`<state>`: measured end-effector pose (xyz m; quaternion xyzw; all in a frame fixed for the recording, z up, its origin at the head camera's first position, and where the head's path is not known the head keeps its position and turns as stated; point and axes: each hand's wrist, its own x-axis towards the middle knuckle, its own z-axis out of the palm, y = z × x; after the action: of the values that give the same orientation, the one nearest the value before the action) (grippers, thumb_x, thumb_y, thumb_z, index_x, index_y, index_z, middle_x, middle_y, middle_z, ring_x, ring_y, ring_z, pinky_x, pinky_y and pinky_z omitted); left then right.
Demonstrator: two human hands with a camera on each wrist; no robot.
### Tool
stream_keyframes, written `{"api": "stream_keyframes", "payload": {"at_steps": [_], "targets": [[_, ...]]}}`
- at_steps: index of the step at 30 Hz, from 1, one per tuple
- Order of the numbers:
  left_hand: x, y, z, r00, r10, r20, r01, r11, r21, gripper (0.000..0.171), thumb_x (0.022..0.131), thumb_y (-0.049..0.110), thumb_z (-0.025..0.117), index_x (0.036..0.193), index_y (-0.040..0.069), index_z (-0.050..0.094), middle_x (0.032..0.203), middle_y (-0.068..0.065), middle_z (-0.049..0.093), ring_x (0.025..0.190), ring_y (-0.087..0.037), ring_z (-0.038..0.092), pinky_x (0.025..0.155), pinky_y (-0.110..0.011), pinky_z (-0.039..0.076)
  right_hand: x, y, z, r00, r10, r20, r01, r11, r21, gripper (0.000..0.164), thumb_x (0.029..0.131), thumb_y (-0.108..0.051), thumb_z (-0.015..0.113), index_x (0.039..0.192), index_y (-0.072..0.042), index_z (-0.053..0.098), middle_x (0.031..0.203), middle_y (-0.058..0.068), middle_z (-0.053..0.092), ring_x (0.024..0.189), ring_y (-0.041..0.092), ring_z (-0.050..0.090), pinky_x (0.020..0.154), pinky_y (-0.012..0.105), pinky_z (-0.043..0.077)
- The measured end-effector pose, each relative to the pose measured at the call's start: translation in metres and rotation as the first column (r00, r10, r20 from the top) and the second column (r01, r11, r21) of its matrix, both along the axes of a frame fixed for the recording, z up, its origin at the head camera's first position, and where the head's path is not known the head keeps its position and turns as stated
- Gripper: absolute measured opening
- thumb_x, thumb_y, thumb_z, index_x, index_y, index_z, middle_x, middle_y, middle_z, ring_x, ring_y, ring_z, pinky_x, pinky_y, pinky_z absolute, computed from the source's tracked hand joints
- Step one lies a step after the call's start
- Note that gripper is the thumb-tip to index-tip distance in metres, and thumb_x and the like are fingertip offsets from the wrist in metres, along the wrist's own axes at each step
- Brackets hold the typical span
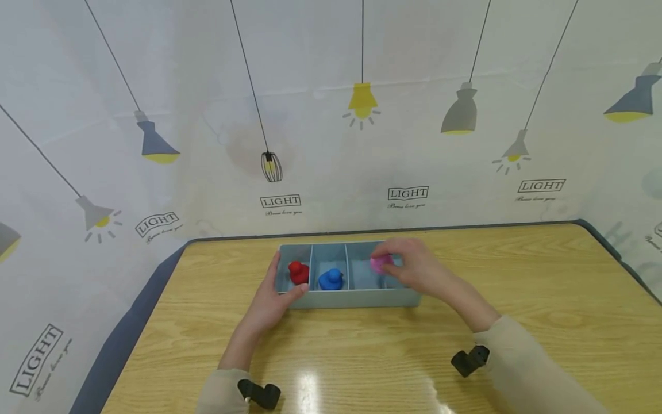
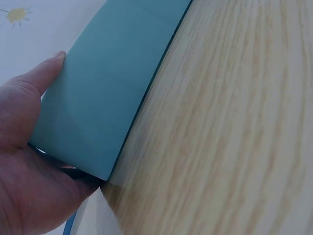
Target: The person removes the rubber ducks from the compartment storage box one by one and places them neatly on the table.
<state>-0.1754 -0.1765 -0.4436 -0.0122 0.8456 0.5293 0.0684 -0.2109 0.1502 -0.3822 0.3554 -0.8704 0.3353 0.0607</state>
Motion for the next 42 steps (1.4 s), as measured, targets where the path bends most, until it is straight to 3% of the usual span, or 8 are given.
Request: {"api": "stream_keyframes", "payload": {"at_steps": [16, 42], "targets": [[0.0, -0.001, 0.0, 1.0, 0.008, 0.004, -0.008, 1.0, 0.0, 0.105, 0.091, 0.047, 0.076, 0.167, 0.027, 0.006, 0.17, -0.012, 0.014, 0.155, -0.039, 0.013, 0.119, -0.063, 0.018, -0.007, 0.028, -0.015, 0.995, -0.098, 0.036, 0.099, 0.995, -0.019, 0.023, 0.086, 0.009, 0.076, 0.106, -0.003, 0.077, 0.101, 0.007, 0.075, 0.094, 0.026, 0.069, 0.087, 0.052, 0.057], [-0.001, -0.001, -0.001, 1.0, -0.001, 0.005, 0.001, 1.0, 0.0, 0.107, 0.09, 0.051, 0.076, 0.167, 0.028, 0.006, 0.171, -0.01, 0.014, 0.155, -0.036, 0.012, 0.119, -0.062, 0.018, -0.004, 0.033, -0.017, 0.996, -0.067, 0.063, 0.069, 0.997, -0.022, 0.025, 0.085, 0.012, 0.076, 0.105, -0.003, 0.076, 0.102, 0.006, 0.074, 0.094, 0.022, 0.068, 0.089, 0.048, 0.058]]}}
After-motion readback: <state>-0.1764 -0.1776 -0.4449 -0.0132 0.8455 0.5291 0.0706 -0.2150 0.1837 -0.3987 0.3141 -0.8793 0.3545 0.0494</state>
